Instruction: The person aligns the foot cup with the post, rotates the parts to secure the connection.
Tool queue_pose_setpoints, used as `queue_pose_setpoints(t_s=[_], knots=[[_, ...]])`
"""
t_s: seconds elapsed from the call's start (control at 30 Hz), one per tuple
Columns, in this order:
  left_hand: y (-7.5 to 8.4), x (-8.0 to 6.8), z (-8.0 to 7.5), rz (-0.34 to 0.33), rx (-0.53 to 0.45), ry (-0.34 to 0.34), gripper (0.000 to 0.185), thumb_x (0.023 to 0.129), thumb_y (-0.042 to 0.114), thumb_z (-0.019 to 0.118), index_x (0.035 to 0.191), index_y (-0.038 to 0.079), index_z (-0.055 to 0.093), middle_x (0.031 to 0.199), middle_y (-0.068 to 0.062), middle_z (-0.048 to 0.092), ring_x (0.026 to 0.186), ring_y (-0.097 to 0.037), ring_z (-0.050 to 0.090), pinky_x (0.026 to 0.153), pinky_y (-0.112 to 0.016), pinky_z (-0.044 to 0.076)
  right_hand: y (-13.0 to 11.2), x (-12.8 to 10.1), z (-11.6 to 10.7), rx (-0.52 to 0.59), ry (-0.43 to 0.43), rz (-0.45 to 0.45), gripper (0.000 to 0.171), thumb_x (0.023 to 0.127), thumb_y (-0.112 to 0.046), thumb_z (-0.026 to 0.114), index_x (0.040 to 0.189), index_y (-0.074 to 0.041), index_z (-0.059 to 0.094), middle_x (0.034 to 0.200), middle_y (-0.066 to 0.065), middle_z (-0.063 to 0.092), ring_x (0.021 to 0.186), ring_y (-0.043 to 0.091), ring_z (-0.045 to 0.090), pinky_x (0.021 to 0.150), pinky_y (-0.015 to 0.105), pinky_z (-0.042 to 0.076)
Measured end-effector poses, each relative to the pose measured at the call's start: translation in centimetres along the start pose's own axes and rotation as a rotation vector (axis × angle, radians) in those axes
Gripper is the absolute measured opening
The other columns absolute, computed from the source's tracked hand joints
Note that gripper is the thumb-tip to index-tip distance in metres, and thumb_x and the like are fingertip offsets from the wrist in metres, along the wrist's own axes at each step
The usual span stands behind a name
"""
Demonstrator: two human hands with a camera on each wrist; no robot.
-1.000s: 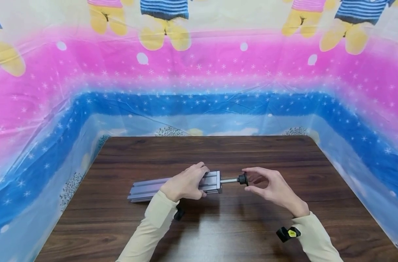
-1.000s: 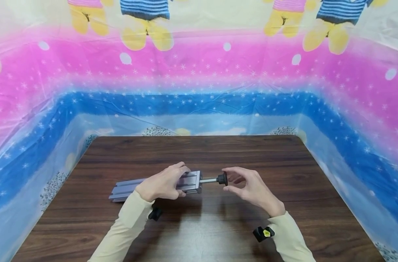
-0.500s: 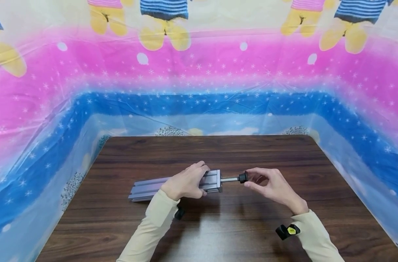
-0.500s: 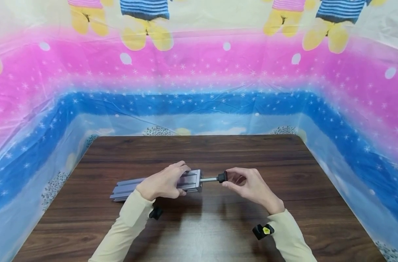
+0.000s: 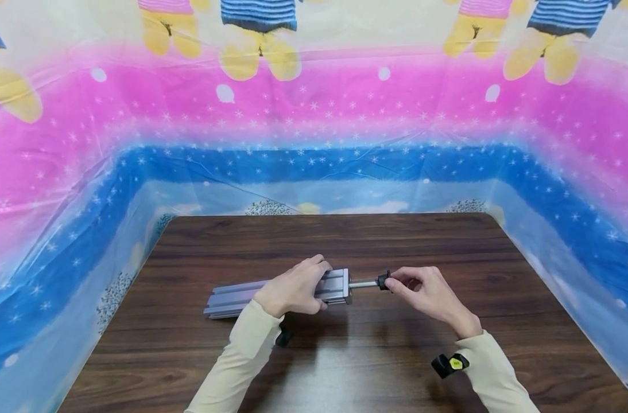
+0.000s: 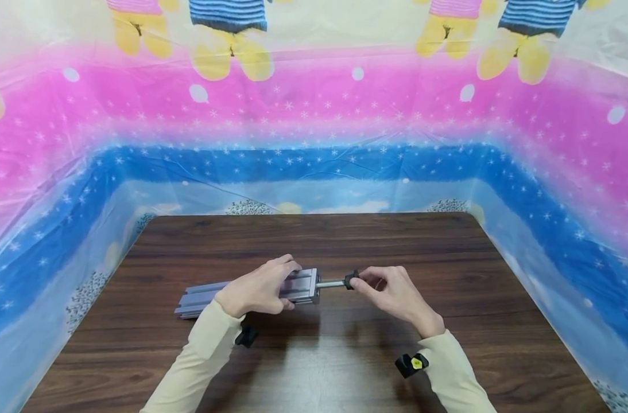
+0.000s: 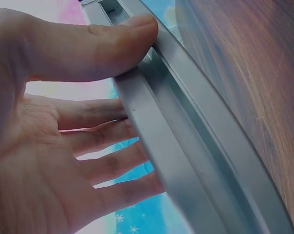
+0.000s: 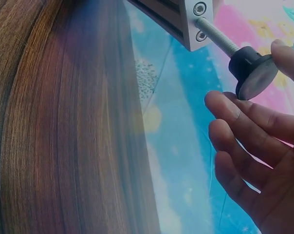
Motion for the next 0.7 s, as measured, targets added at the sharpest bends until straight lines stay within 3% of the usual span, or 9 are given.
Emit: queue_pose_setpoints(t_s=[0.17,0.37,0.7], knots=[[0.12,-0.08,0.05,-0.001,-0.001,-0.002,0.057,0.075,0.013,0.085,0.124,-0.002,0.061,0.108,-0.009,0.057,0.085,-0.017,0.050,0.077,-0.032,0.047,-0.07,0.03,0.06,-0.017,0.023,0.010,0.022,0.101,-0.033,0.062,0.084,-0.024,0.074,0.066,-0.015,0.066,0.051,0.006,0.050,0.051,0.024,0.039],[0.16,0.10,0.02,0.001,0.005,0.000,0.057,0.075,0.014,0.085,0.124,-0.002,0.061,0.108,-0.009,0.058,0.085,-0.017,0.051,0.076,-0.032,0.048,0.04,-0.01,0.13,-0.043,0.042,0.030,0.040,0.102,-0.035,0.059,0.063,-0.024,0.064,0.055,-0.014,0.053,0.048,0.006,0.039,0.051,0.025,0.034],[0.01,0.17,0.17,0.010,0.013,0.006,0.057,0.074,0.015,0.086,0.123,-0.002,0.061,0.106,-0.008,0.057,0.083,-0.016,0.050,0.075,-0.031,0.047,0.23,-0.09,0.45,-0.032,0.013,0.049,0.043,0.105,-0.037,0.054,0.064,-0.024,0.060,0.056,-0.005,0.055,0.048,0.007,0.039,0.052,0.025,0.035]])
Point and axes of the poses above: each hand's wrist, its own x-axis towards the middle knuckle, its own z-axis out of the palm, y = z × x, the point moved 6 cm from there along x, towards the middle knuckle
